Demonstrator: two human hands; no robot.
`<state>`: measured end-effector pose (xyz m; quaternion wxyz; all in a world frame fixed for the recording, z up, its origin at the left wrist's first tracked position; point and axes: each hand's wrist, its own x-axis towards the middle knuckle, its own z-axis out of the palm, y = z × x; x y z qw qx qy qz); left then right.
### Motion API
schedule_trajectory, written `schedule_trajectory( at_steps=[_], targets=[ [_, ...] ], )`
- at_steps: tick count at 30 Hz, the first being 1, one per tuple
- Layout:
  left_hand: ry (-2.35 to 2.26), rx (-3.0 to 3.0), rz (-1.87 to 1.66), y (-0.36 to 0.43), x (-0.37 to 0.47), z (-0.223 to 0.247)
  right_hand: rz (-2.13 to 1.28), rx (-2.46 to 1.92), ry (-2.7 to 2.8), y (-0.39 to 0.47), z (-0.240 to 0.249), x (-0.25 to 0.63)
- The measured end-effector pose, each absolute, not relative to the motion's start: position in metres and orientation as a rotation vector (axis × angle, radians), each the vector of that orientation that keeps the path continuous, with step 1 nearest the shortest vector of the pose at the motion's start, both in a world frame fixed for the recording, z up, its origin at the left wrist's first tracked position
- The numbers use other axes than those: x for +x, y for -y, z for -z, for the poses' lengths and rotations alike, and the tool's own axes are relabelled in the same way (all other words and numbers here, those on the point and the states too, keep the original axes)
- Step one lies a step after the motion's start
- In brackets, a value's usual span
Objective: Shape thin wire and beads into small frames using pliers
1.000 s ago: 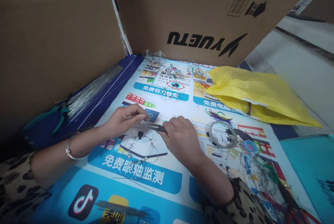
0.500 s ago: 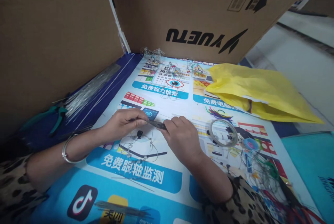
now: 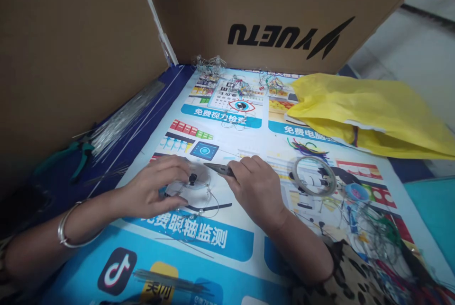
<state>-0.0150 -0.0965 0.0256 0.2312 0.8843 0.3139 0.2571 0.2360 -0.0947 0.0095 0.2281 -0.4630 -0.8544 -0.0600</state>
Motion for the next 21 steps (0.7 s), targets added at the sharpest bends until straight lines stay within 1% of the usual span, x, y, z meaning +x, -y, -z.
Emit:
schedule_trajectory(
  at_steps=[2, 5, 8, 9, 14, 21],
  targets=[
    [-0.863, 2.447, -0.688, 0.1, -0.015, -0.022, 0.157, -1.28, 2.358, 0.095, -0.009, 0.236],
    [-0.847, 2.387, -0.788, 0.1, -0.017, -0.022, 0.163, -1.297, 2.36, 0.094, -0.008, 0.238],
    [-0.973, 2.309, -0.849, 0.094, -0.023, -0.028, 0.174, -1.3, 2.357, 0.092, -0.006, 0.24],
    [-1.013, 2.31, -0.821, 0.091, -0.026, -0.03, 0.18, -1.297, 2.354, 0.091, -0.005, 0.24],
    [-0.987, 2.429, -0.455, 0.079, -0.041, -0.039, 0.191, -1.295, 2.341, 0.088, 0.002, 0.24],
    [-0.901, 2.56, -0.366, 0.07, -0.038, -0.023, 0.129, -1.324, 2.358, 0.087, 0.006, 0.24]
  ],
)
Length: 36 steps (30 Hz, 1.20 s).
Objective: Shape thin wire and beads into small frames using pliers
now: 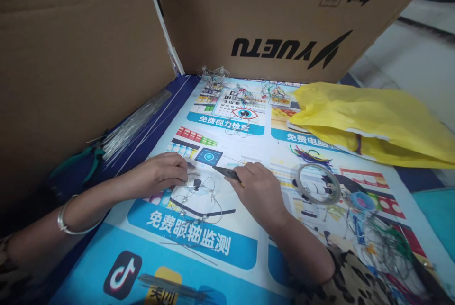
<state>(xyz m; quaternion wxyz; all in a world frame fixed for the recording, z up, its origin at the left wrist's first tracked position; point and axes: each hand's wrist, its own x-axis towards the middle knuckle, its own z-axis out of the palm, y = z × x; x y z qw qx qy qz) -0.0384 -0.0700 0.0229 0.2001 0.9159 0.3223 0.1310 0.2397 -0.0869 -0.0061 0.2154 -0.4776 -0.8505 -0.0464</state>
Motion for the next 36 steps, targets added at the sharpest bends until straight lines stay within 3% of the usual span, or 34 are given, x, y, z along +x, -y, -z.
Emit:
schedule_trajectory(
  at_steps=[12, 24, 36],
  targets=[
    [-0.763, 2.712, -0.299, 0.066, -0.038, -0.016, 0.105, -1.334, 2.374, 0.086, 0.007, 0.24],
    [-0.642, 2.888, -0.329, 0.066, -0.04, -0.024, 0.388, -1.193, 2.868, 0.089, -0.06, 0.214],
    [-0.68, 2.985, -0.443, 0.044, -0.027, -0.014, 0.513, -1.254, 2.934, 0.054, -0.058, 0.196]
  ],
)
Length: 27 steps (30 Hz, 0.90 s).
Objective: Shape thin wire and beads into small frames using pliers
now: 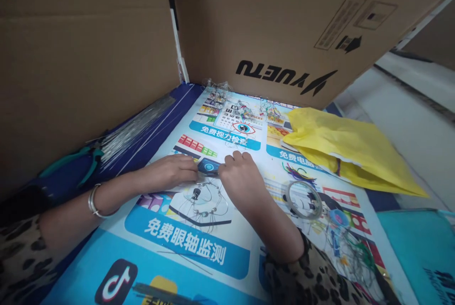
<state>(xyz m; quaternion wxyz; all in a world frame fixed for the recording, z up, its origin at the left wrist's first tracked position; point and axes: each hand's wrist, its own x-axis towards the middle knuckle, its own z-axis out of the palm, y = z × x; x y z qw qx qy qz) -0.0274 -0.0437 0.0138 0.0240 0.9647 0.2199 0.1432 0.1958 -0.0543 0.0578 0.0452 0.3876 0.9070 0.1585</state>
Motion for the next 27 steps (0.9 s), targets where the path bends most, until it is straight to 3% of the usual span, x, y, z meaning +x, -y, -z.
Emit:
schedule_trajectory(
  at_steps=[20, 27],
  targets=[
    [-0.668, 2.866, -0.52, -0.02, -0.013, -0.012, -0.565, 1.13, -2.796, -0.02, -0.047, 0.213],
    [-0.689, 2.696, -0.703, -0.02, -0.017, -0.002, -0.655, 1.21, -2.802, -0.015, -0.04, 0.214]
  ],
)
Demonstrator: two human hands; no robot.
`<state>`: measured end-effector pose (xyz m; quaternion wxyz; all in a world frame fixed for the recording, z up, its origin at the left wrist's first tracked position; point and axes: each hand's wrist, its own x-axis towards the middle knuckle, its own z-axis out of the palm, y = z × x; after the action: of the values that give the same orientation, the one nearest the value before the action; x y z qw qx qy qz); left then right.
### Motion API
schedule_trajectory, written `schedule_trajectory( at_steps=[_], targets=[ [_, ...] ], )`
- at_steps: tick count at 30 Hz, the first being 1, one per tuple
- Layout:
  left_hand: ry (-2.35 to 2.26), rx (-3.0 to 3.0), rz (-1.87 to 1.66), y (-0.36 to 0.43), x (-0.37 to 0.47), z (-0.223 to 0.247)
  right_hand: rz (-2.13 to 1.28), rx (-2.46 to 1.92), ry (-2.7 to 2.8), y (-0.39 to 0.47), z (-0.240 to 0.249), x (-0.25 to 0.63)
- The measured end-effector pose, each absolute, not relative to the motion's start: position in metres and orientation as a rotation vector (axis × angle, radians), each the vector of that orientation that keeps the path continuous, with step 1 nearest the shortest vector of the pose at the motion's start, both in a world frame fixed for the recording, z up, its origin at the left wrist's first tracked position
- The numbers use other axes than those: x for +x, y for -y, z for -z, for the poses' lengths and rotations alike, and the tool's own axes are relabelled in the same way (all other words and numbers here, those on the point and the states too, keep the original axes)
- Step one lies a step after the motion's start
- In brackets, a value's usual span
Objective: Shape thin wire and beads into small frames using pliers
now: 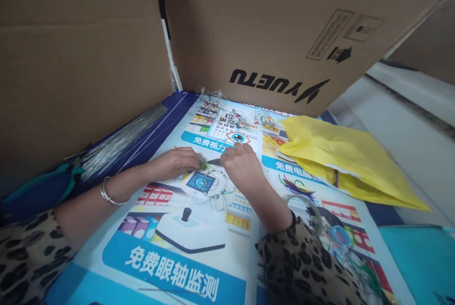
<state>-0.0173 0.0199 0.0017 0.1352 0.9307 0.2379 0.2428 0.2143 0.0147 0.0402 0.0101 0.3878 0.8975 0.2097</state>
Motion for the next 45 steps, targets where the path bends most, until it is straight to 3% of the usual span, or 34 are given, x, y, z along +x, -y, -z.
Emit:
schedule_trajectory(
  at_steps=[8, 28, 39, 45],
  targets=[
    [-0.818, 2.556, -0.811, -0.017, -0.02, 0.005, -0.573, 1.435, -2.749, -0.006, -0.031, 0.217],
    [-0.991, 2.91, -0.695, -0.018, -0.017, 0.006, -0.35, 1.657, -2.737, -0.007, -0.019, 0.216],
    [-0.889, 2.688, -0.899, -0.019, -0.019, 0.0, -0.336, 1.692, -2.734, -0.008, -0.015, 0.215],
    [-1.103, 2.455, -1.045, -0.017, -0.018, -0.005, -0.282, 1.786, -2.706, -0.007, -0.015, 0.214]
  ],
)
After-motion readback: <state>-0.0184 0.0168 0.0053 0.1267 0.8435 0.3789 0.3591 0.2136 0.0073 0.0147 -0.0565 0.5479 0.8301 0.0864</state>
